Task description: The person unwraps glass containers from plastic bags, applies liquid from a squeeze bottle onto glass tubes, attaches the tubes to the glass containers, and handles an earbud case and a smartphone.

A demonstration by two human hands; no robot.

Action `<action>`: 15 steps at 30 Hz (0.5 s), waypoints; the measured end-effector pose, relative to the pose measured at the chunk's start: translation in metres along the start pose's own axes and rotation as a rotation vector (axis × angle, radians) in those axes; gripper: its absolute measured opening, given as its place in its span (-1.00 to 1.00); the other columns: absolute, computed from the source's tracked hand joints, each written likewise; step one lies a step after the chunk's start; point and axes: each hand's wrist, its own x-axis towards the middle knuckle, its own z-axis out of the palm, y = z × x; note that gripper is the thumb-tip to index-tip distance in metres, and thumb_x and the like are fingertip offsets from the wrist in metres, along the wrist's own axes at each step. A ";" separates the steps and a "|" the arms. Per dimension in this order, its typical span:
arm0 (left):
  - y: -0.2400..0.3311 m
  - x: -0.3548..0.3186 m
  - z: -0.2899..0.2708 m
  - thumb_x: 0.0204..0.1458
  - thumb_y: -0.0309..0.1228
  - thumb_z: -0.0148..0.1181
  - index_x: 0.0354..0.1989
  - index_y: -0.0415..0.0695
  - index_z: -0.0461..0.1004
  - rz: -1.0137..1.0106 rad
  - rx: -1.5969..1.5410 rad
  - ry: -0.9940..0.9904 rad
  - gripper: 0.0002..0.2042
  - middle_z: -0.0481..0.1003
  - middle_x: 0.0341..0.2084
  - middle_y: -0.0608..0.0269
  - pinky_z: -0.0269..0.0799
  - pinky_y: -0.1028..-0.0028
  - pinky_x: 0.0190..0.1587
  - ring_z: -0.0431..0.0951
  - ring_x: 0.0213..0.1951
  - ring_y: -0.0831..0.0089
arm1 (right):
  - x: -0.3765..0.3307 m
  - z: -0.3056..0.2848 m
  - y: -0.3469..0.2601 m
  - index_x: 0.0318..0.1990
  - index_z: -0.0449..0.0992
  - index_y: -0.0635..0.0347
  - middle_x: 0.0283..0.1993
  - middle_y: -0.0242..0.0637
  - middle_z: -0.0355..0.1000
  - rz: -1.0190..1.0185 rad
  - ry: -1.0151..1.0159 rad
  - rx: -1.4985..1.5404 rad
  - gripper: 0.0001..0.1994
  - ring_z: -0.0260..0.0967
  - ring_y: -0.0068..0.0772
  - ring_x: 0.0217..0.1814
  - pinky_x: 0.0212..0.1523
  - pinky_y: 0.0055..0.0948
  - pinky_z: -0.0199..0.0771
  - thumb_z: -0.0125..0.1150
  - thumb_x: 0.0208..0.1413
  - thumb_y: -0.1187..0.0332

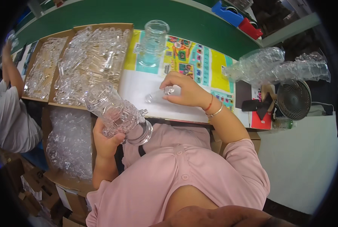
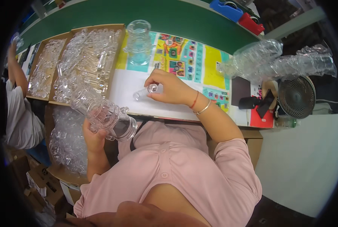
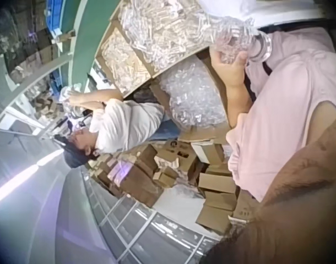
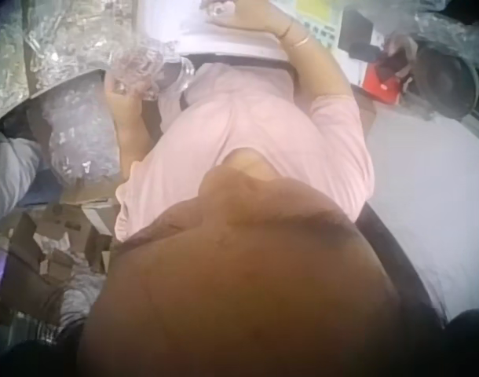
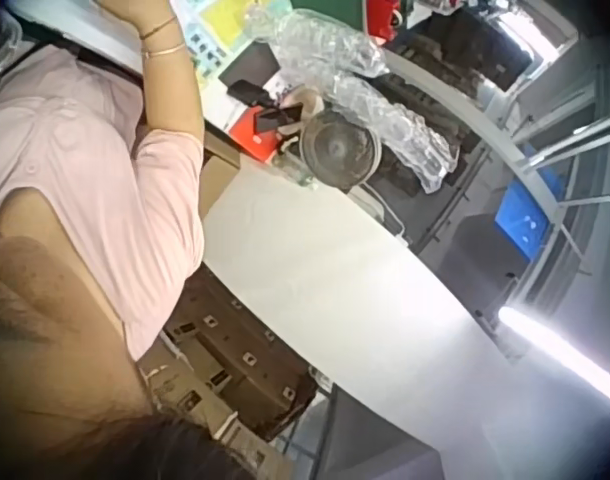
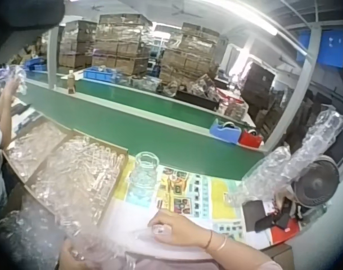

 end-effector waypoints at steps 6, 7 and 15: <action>0.014 0.003 0.044 -0.35 -0.09 0.51 0.03 -0.37 0.30 0.001 0.095 -0.219 -0.19 0.46 -0.13 0.10 0.38 0.45 -0.03 0.47 -0.09 0.40 | -0.060 -0.007 -0.026 -0.02 0.40 0.34 -0.04 -0.19 0.40 0.077 0.121 0.843 -0.66 0.34 -0.40 0.04 0.08 -0.41 0.34 0.22 -0.01 0.59; 0.013 0.003 0.051 -0.35 -0.09 0.51 0.03 -0.37 0.30 0.000 0.091 -0.231 -0.19 0.46 -0.13 0.10 0.38 0.45 -0.03 0.47 -0.09 0.40 | -0.069 -0.008 -0.029 -0.02 0.40 0.34 -0.04 -0.19 0.40 0.081 0.131 0.836 -0.66 0.34 -0.40 0.04 0.08 -0.41 0.34 0.22 -0.01 0.59; 0.015 -0.003 0.094 -0.27 -0.24 0.48 0.03 -0.37 0.29 -0.032 0.113 -0.425 -0.29 0.46 -0.14 0.10 0.39 0.44 -0.04 0.48 -0.09 0.40 | -0.108 -0.018 -0.047 0.00 0.47 0.24 -0.19 -0.21 0.48 0.094 0.119 0.422 -0.56 0.43 -0.52 -0.23 -0.24 -0.54 0.44 0.36 -0.09 0.35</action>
